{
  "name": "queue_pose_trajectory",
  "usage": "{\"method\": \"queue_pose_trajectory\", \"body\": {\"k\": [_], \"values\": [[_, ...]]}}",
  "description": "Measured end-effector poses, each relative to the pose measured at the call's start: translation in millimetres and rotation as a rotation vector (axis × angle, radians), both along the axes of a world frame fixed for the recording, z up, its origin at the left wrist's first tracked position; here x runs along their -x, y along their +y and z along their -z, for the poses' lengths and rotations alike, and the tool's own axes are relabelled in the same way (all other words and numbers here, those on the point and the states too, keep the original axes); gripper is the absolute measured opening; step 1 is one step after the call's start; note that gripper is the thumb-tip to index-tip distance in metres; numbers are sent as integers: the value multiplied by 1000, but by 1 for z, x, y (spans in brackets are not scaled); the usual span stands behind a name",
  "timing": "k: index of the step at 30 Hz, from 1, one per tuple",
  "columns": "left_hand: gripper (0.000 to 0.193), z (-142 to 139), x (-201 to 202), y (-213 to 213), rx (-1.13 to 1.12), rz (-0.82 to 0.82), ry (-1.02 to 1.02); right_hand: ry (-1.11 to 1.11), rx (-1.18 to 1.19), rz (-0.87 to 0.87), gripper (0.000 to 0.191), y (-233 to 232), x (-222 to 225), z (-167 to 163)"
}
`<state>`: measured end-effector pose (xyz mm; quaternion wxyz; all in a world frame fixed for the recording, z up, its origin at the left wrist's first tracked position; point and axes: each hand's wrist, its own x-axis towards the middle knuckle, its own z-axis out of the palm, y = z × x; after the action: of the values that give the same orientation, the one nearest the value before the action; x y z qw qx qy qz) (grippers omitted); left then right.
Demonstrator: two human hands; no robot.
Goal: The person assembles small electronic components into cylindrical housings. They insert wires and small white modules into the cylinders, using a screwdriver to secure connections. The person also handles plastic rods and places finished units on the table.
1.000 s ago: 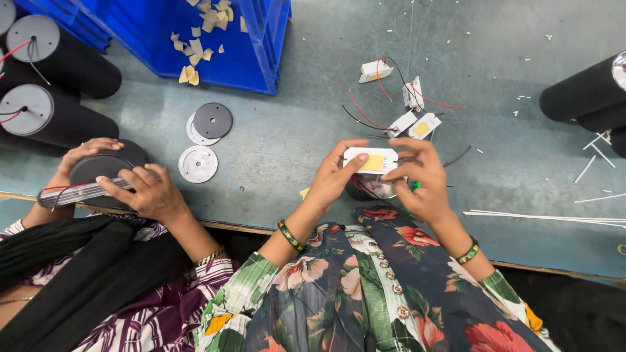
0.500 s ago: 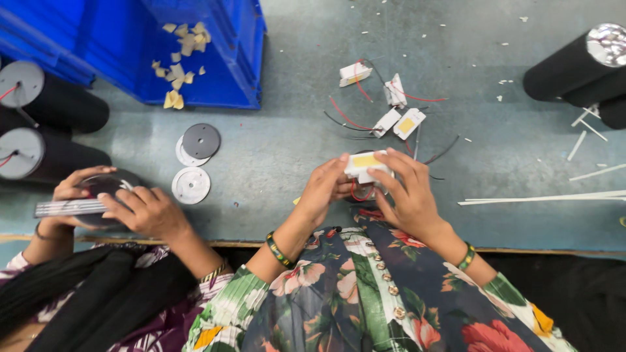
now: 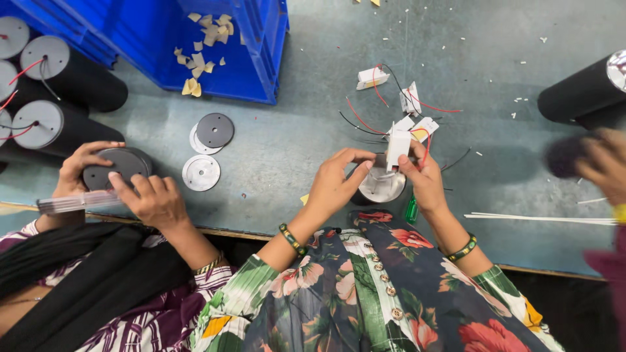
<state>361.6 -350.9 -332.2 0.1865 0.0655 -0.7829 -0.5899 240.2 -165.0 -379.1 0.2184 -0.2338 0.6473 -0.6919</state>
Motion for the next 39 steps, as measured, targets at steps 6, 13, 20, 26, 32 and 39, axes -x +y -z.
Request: {"method": "queue_pose_trajectory", "body": {"k": [6, 13, 20, 26, 32, 39], "values": [[16, 2, 14, 5, 149, -74, -69, -93, 39, -75, 51, 10, 3, 4], [11, -2, 19, 5, 389, -85, 134, -72, 50, -21, 52, 15, -4, 17], [10, -7, 22, 5, 468, -122, 227, -44, 3, -16, 52, 13, -9, 17], [9, -4, 20, 2, 530, -141, 261, -8, 11, -1, 55, 5, -16, 15], [9, -4, 17, -2, 522, -127, 235, 84, -41, 61, 55, -1, -26, 10], [12, -9, 19, -4, 475, -96, 160, 67, -51, 42, 55, -3, -26, 9]]}}
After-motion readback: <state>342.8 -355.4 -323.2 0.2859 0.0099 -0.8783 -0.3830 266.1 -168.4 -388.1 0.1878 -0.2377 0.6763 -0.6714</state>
